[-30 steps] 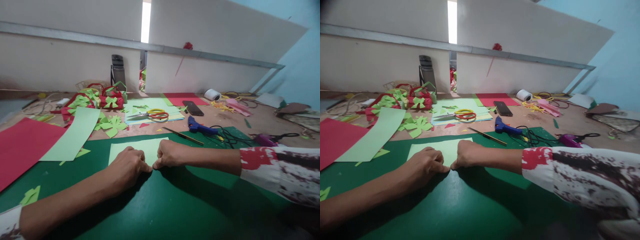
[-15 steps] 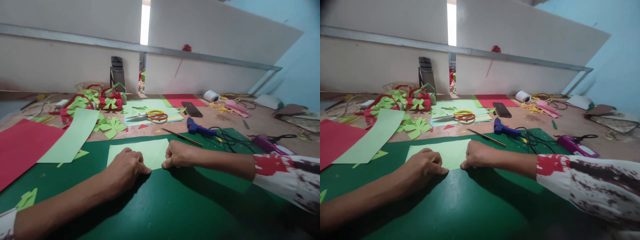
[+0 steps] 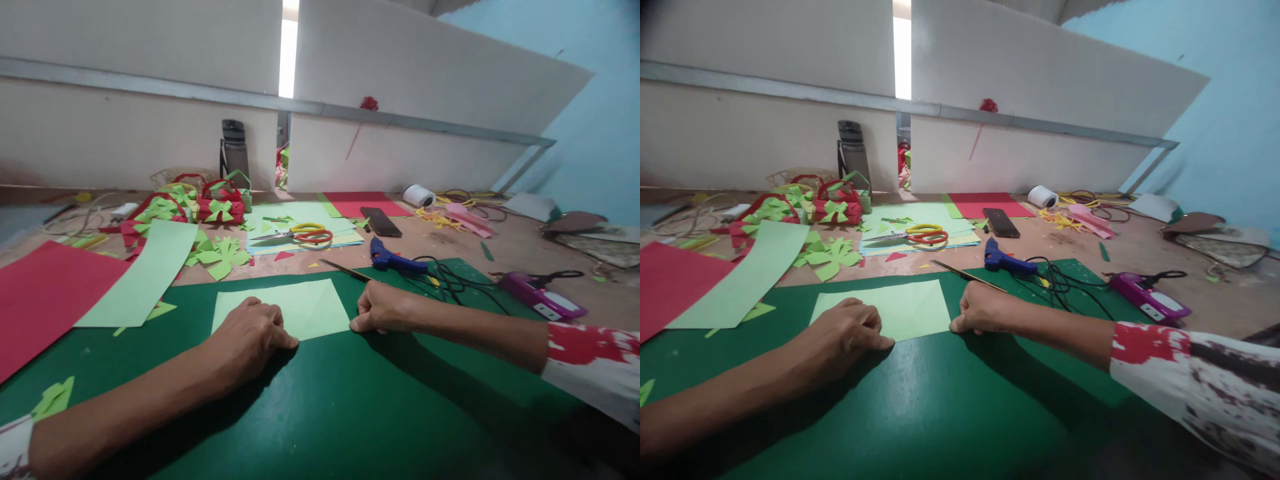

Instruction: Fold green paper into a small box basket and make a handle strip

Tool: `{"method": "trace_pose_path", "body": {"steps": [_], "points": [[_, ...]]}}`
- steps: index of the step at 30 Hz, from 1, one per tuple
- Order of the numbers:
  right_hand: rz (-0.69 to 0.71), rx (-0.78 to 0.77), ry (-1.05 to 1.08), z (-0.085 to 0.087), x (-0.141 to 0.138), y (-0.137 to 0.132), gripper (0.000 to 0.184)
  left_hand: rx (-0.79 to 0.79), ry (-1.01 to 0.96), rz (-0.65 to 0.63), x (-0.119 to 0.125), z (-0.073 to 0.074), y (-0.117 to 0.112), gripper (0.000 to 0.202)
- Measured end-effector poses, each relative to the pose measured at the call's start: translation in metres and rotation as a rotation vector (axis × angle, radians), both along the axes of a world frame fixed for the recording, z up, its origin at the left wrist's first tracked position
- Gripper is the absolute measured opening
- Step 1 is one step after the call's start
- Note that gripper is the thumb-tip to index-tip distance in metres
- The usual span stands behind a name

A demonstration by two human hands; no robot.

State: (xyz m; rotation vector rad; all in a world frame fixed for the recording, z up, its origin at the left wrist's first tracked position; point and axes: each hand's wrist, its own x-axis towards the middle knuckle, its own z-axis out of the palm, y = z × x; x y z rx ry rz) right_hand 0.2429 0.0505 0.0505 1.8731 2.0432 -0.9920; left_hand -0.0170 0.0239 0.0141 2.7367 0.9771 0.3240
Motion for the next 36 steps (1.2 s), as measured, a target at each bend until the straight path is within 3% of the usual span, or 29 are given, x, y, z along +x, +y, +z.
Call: {"method": "trace_pose_path", "body": {"steps": [6, 10, 14, 18, 21, 24, 27, 36], "points": [[-0.006, 0.016, 0.028, -0.003, 0.009, 0.000, 0.027, 0.021, -0.065, -0.022, -0.001, -0.005, 0.002, 0.028], [0.021, 0.084, 0.046, 0.007, 0.006, -0.002, 0.025, 0.023, -0.101, -0.024, -0.001, -0.006, 0.002, 0.029], [0.094, 0.313, 0.163, 0.023, -0.018, -0.010, 0.017, 0.001, -0.086, -0.013, 0.000, -0.004, 0.000, 0.030], [0.232, 0.251, 0.301, 0.015, -0.053, -0.013, 0.010, -0.041, -0.040, 0.004, 0.000, 0.005, -0.003, 0.030], [0.264, 0.194, 0.313, -0.004, -0.068, -0.007, 0.010, -0.169, -0.038, 0.087, -0.003, 0.014, -0.006, 0.026], [0.276, 0.194, 0.324, -0.015, -0.069, -0.002, 0.011, -0.297, -0.049, 0.265, -0.010, 0.022, -0.011, 0.018], [0.289, 0.226, 0.335, -0.015, -0.066, -0.002, 0.011, -0.356, -0.048, 0.378, -0.017, 0.025, -0.015, 0.006], [0.295, 0.274, 0.273, -0.013, -0.068, -0.005, 0.013, -0.389, -0.125, 0.519, -0.037, 0.021, -0.023, 0.020]]}}
